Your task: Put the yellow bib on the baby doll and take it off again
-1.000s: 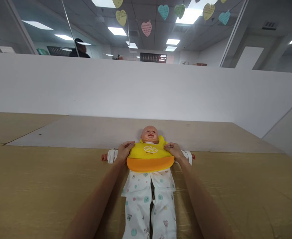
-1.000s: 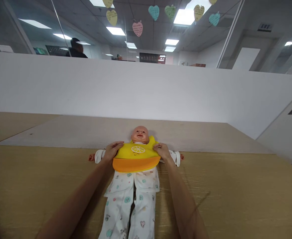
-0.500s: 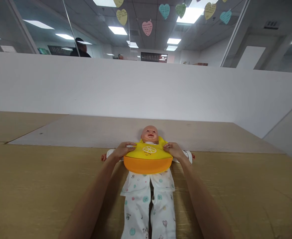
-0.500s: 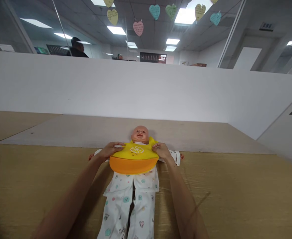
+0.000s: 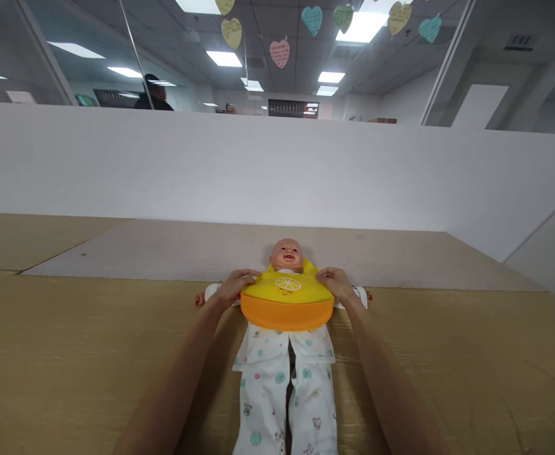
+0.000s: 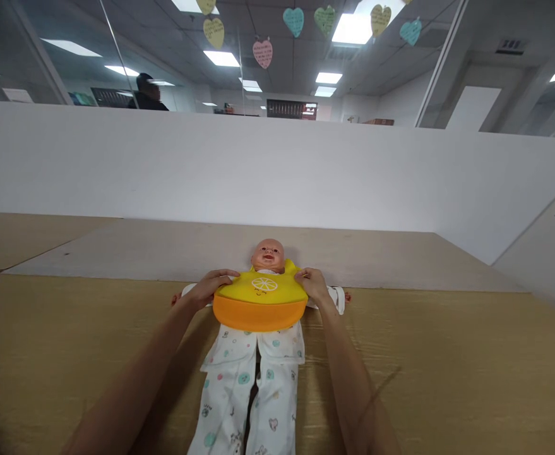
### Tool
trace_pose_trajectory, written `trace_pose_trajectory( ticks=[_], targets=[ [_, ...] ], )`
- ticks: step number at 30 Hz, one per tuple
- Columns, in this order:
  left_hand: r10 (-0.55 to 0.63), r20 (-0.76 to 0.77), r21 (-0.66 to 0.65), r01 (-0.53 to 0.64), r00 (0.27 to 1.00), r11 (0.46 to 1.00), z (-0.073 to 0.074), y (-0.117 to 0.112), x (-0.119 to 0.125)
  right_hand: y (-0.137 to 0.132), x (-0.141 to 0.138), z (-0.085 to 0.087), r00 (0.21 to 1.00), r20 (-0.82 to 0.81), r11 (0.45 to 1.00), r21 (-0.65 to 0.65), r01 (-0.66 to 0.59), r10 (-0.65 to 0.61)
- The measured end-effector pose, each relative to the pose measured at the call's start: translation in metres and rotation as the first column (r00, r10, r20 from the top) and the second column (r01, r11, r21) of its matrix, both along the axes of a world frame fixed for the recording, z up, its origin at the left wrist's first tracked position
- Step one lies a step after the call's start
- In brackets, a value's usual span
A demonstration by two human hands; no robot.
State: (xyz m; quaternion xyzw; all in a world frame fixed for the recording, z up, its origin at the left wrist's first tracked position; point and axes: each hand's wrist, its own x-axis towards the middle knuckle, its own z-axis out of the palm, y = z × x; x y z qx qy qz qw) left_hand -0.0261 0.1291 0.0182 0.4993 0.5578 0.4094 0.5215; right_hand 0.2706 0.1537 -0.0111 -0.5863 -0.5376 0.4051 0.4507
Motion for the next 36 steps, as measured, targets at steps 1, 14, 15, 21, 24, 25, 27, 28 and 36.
trace_pose_trajectory(
  ticks=[1,14,15,21,24,25,27,28,36],
  targets=[
    [-0.006,-0.010,-0.011,0.006,1.000,1.000,0.001,-0.001,0.000,0.000,0.000,0.001,1.000,-0.003,1.000,-0.001,0.004,-0.004],
    [0.093,-0.220,0.114,-0.069,0.971,0.991,-0.008,0.017,-0.010,-0.003,0.007,0.010,0.994,0.111,0.999,-0.048,-0.006,0.011],
    [0.136,-0.251,0.130,-0.105,0.958,0.986,-0.010,0.023,-0.009,0.001,0.009,0.010,0.990,0.140,0.999,-0.042,0.005,0.001],
    [0.168,-0.444,0.163,-0.105,0.880,0.981,-0.022,0.068,0.014,0.042,0.003,0.003,0.963,0.260,0.997,0.043,0.061,-0.070],
    [0.096,-0.521,0.133,-0.031,0.848,0.991,-0.029,0.084,0.026,0.064,-0.007,-0.005,0.957,0.284,0.998,0.029,0.048,-0.054],
    [0.077,-0.542,0.123,-0.011,0.837,0.992,-0.031,0.088,0.028,0.070,-0.010,-0.007,0.955,0.291,0.998,0.026,0.049,-0.054],
    [0.054,-0.580,0.110,0.012,0.813,0.994,-0.034,0.091,0.029,0.079,-0.013,-0.010,0.952,0.300,0.998,0.026,0.051,-0.056],
    [0.048,-0.595,0.107,0.019,0.802,0.994,-0.034,0.092,0.028,0.083,-0.015,-0.011,0.952,0.301,0.999,0.026,0.047,-0.052],
    [-0.034,-0.612,0.065,0.093,0.790,0.994,-0.034,0.092,0.022,0.086,-0.030,-0.015,0.986,0.145,0.997,-0.016,-0.080,0.081]
  ],
)
